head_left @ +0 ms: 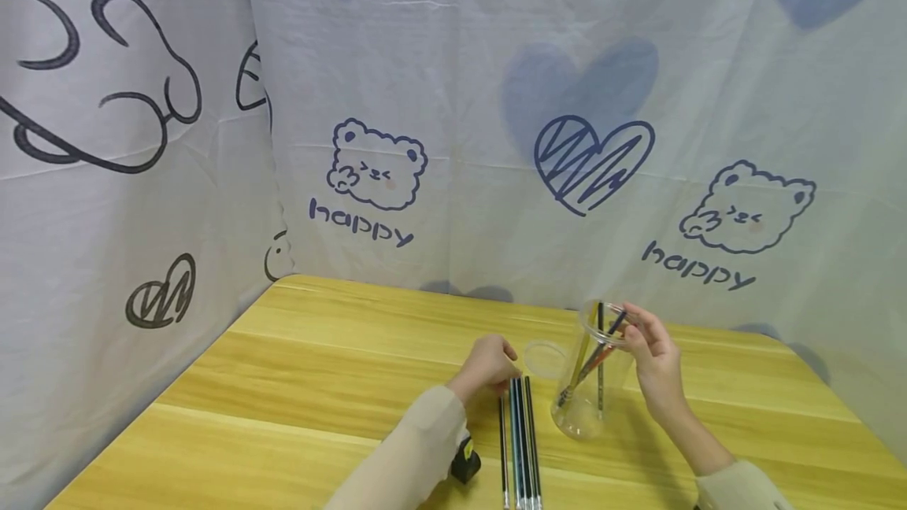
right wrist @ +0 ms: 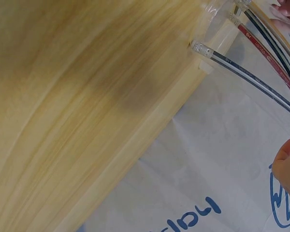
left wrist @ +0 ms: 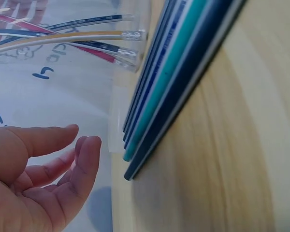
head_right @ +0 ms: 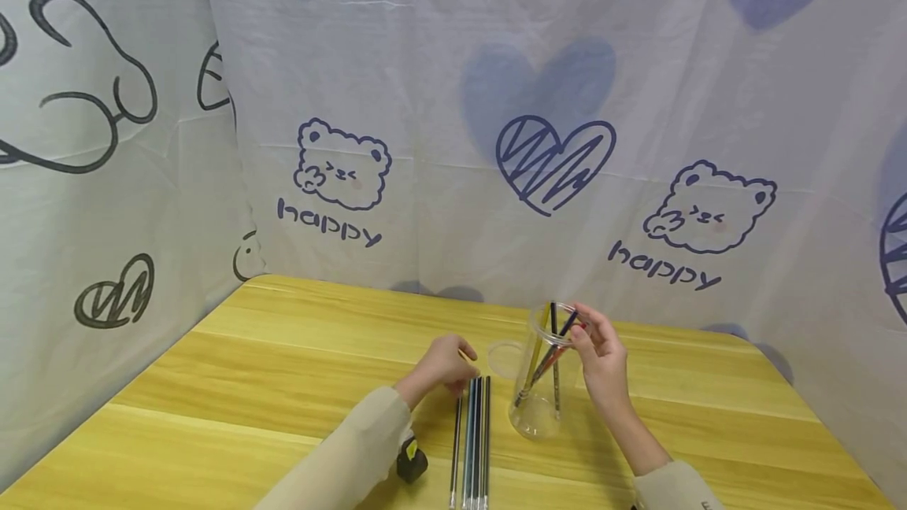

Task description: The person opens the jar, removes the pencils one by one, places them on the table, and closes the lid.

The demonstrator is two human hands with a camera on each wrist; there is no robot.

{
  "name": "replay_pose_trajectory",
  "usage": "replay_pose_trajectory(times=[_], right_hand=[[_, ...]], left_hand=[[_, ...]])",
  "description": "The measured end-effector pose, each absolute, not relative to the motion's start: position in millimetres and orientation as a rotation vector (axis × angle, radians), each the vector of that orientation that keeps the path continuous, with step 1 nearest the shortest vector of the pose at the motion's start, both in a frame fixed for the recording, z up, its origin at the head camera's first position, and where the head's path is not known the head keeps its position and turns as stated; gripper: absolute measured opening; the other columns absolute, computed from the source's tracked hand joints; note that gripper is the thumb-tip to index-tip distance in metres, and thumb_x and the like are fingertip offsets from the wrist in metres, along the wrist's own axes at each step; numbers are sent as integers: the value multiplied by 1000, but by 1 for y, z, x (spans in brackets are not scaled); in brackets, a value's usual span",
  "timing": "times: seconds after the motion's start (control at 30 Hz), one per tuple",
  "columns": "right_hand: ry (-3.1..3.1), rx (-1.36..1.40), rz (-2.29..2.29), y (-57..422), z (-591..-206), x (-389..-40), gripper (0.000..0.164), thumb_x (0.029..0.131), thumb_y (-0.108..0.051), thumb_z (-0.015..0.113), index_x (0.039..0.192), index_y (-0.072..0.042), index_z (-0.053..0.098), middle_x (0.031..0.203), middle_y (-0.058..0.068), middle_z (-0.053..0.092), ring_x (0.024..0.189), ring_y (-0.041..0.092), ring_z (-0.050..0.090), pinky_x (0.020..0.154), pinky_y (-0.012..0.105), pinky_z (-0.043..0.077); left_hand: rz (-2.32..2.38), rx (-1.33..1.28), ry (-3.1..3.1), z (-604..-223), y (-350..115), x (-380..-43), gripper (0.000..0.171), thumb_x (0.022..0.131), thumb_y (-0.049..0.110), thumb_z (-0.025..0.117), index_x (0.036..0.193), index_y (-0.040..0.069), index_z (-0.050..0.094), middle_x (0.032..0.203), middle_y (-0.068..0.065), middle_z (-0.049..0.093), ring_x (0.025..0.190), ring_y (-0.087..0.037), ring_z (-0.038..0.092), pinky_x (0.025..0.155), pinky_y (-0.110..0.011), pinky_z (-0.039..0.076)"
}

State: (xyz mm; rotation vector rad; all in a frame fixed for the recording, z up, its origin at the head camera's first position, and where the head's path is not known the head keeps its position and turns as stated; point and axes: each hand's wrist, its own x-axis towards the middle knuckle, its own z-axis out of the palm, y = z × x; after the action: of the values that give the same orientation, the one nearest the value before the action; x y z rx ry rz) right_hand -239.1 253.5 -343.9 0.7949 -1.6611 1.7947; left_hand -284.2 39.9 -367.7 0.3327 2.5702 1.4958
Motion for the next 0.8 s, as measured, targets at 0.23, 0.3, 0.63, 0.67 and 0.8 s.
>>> replay_pose_trajectory(times=[0.23, 0.3, 0.63, 0.67, 0.8], right_hand=[[-1639, 811, 1806, 253, -344, -239, 29, 92, 9, 36, 119, 9, 45, 112, 3, 58, 94, 10, 57, 77, 19, 47], [-1643, 806, 1804, 253, -344, -239, 29, 92, 9, 36, 119, 8, 45, 113, 3, 58, 94, 10, 57, 77, 18, 47], [-1661, 768, 1797, 252, -343, -238, 27, 92, 7, 38, 118, 9, 45, 112, 4, 58, 94, 10, 57, 78, 18, 47], [-1663, 765, 1796, 252, -343, -238, 27, 92, 7, 38, 118, 9, 45, 112, 4, 58, 94, 10, 57, 78, 18, 47], [-1667, 760, 1794, 251, -343, -238, 28, 92, 7, 38, 118, 9, 45, 112, 4, 58, 94, 10, 57, 78, 19, 47]], left_hand=[[1481, 407, 2577, -363, 40, -283, 14, 81, 8, 65, 91, -1, 62, 65, -14, 60, 54, -30, 60, 43, -33, 50], [1460, 428, 2587, -361, 41, -283, 14, 82, 12, 65, 90, 2, 63, 68, -9, 59, 56, -28, 60, 44, -33, 50], [1544, 542, 2580, -345, 47, -284, 15, 84, 18, 63, 91, 5, 64, 77, -1, 59, 63, -22, 61, 51, -33, 51], [1558, 552, 2575, -344, 47, -284, 15, 84, 18, 63, 92, 5, 65, 77, -1, 59, 63, -22, 61, 51, -33, 51], [1595, 570, 2565, -340, 48, -283, 16, 84, 18, 62, 93, 5, 65, 78, 0, 60, 63, -20, 60, 51, -29, 50]])
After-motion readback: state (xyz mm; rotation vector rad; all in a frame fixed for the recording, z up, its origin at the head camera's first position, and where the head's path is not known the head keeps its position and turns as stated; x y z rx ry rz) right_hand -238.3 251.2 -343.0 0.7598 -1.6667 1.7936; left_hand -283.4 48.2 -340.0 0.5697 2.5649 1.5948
